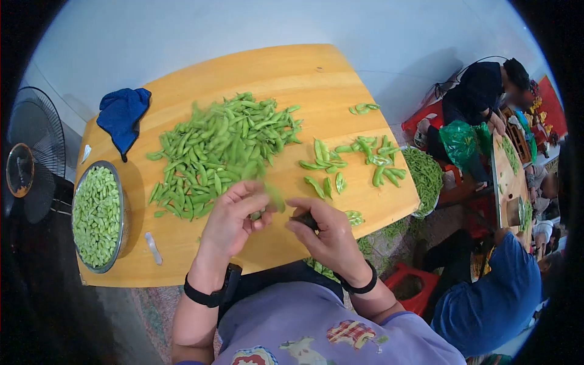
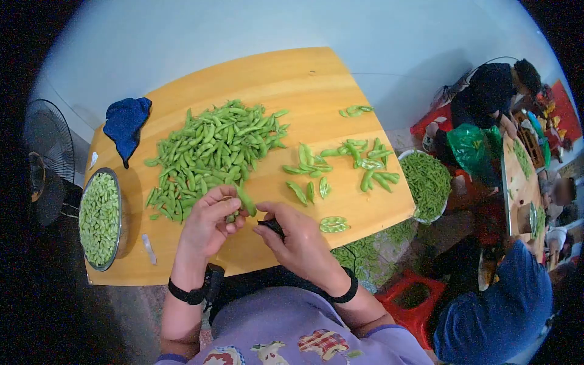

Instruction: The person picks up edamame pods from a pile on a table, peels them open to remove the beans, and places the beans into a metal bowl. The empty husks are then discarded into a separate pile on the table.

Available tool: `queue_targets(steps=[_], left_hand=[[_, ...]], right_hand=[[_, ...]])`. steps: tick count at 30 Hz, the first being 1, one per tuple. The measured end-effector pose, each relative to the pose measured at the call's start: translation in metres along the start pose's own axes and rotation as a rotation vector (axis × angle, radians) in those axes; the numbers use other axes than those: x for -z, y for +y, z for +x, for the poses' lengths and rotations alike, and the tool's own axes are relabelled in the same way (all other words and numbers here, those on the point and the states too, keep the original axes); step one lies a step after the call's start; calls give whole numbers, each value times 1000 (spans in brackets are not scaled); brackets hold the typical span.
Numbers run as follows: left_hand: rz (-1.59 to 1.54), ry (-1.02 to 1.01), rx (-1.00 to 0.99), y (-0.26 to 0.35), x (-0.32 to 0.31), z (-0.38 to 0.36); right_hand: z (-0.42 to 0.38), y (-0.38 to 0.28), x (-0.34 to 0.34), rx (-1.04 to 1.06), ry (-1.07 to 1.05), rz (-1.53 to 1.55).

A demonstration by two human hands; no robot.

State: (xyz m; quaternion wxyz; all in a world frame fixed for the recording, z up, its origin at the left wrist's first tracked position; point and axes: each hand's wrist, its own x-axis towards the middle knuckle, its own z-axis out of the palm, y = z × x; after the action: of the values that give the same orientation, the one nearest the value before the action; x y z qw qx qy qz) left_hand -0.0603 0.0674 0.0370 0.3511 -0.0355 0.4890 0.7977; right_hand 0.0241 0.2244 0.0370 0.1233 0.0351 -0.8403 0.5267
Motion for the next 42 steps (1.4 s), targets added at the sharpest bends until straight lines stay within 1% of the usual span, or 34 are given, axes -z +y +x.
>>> queue_targets(steps=[2, 4, 7, 10, 11, 13, 16, 18, 20, 23, 25, 27, 31, 33, 34, 36, 42], left_hand=[[-20, 23, 4, -4, -6, -1], [-36, 44, 9, -10, -8, -1], [-93, 46, 21, -22, -8, -1], [-167, 55, 28, -29, -12, -3], [-157, 22, 37, -29, -14, -4], [-151, -14, 48, -27, -18, -7], [-209, -22, 76, -25, -21, -10], [-281, -32, 43, -28, -19, -11], [-279, -48, 18, -28, -16, -13], [-268, -77, -18, -28, -16, -16], [-260, -89, -35, -27, -19, -17], [-230, -11, -53, -26, -25, -18], [-159, 34, -75, -29, -31, -18], [-169, 77, -153, -32, -34, -19], [-169, 77, -153, -33, -35, -19], [-145, 102, -223, -35, -36, -18], [-103, 118, -245, -36, -38, -21]], right_hand=[[0, -2, 0, 20, 19, -34], [1, -3, 1, 151, 16, -83], [-1, 4, -1, 160, 56, -107], [-5, 1, 0, 122, 38, -117], [-5, 1, -1, 120, 36, -117], [-6, 3, -2, 199, 44, -219], [-6, 0, -1, 241, 73, -197], [-10, 1, 1, 213, 90, -173], [-12, 1, 2, 183, 106, -150], [-13, -3, 6, 202, 88, -124], [-13, -2, 7, 263, 38, -152], [-13, -1, 5, 280, 38, -174], [-13, -2, 4, 312, 12, -164], [-13, -4, 4, 308, 16, -156], [-13, -5, 3, 307, 20, -149], [-13, -8, 3, 295, 19, -143], [-15, -8, 0, 228, 40, -84]])
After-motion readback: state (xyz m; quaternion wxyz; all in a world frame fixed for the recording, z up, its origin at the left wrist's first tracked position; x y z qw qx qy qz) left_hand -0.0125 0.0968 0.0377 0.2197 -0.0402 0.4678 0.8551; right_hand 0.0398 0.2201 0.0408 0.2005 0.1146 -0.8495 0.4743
